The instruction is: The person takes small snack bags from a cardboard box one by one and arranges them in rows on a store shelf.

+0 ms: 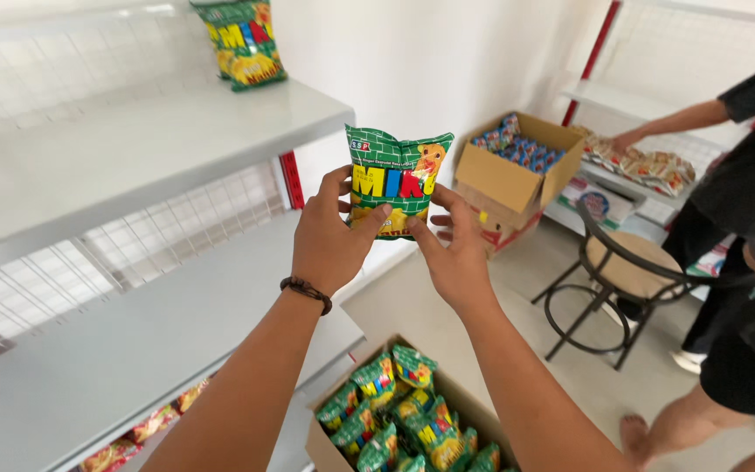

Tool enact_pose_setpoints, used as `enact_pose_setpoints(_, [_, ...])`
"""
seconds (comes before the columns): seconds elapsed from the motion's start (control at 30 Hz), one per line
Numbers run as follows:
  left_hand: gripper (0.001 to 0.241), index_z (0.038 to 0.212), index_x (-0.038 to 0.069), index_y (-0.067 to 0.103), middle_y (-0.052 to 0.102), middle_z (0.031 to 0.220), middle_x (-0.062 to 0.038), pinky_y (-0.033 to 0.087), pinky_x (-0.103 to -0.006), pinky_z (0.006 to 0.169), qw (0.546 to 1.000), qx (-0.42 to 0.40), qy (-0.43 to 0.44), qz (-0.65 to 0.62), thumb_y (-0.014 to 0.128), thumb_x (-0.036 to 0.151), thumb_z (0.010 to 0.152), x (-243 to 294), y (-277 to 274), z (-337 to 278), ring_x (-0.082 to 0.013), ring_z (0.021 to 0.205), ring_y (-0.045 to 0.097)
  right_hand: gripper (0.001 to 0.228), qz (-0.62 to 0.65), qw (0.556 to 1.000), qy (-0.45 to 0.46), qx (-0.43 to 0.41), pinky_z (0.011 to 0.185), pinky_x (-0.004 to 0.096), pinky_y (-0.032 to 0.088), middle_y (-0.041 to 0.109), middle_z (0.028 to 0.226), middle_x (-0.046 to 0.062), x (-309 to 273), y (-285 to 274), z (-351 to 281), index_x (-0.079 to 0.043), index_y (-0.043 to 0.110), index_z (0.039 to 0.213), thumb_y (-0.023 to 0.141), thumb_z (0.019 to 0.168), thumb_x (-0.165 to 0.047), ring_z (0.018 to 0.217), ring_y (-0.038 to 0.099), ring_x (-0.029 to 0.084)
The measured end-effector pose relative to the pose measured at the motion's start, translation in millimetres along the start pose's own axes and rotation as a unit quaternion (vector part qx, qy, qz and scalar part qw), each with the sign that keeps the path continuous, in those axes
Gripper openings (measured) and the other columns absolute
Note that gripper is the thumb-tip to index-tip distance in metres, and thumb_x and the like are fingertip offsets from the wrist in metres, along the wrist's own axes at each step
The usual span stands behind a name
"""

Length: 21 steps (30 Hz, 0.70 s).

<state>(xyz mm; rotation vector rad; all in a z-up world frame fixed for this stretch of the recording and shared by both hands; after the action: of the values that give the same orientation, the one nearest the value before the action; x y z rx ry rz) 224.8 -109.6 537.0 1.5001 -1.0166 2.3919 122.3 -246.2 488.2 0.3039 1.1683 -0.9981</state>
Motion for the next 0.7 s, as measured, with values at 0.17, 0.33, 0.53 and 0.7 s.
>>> enact_pose_setpoints(0.17, [0.073,0.153,0.010,0.039,0.059,0.143,-0.012,0.052,-0.0451,0.102,0.998,0.051,0.022,0.024,0.072,0.039,0.094,-7.9,-54.2,72.4,-0.0273,0.125,0.061,0.065,-0.005,0.997,-0.070,-0.017,0.113,0.054,0.045,0.049,0.147,0.028,-39.5,51.1,51.4,-0.004,0.037,0.153,0.068,0.098,-0.019,0.135,0.053,0.046])
enact_pose_setpoints(0.33, [0.076,0.154,0.010,0.034,0.056,0.147,-0.014,0.053,-0.0475,0.102,0.996,0.067,0.028,0.053,0.068,0.044,0.095,-36.7,-86.5,156.3,-0.0285,0.126,0.063,0.060,-0.125,0.988,-0.054,-0.080,0.119,0.055,0.037,0.051,0.151,0.020,-67.4,101.1,118.7,-0.009,0.042,0.152,0.063,0.100,-0.030,0.144,0.046,0.039])
enact_pose_setpoints(0.53, [0.066,0.142,0.010,0.035,0.046,0.149,-0.017,0.053,-0.0510,0.105,0.995,0.066,-0.004,0.079,0.069,0.040,0.094,-86.0,-103.3,242.9,-0.0365,0.130,0.059,0.062,-0.243,0.957,-0.015,-0.159,0.119,0.051,0.038,0.054,0.153,0.010,-33.8,157.9,211.4,-0.023,0.039,0.155,0.055,0.100,-0.046,0.146,0.046,0.031])
enact_pose_setpoints(0.7, [0.071,0.140,0.009,0.034,0.043,0.147,-0.017,0.052,-0.0506,0.107,0.995,0.066,-0.020,0.071,0.071,0.046,0.092,-121.5,-107.3,282.8,-0.0372,0.132,0.056,0.064,-0.269,0.942,-0.005,-0.199,0.117,0.054,0.041,0.052,0.154,0.015,-28.6,187.6,239.9,-0.022,0.031,0.158,0.052,0.101,-0.043,0.143,0.049,0.035])
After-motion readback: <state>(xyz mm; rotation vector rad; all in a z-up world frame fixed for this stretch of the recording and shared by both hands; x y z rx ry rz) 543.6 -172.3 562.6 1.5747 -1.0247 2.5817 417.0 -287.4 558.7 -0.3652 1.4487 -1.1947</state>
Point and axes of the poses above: each hand's wrist, its own z-axis towards the middle knuckle, its own y-axis out of the palm, x = y × z, the point moved 2 cm from there along z, towards the middle knuckle
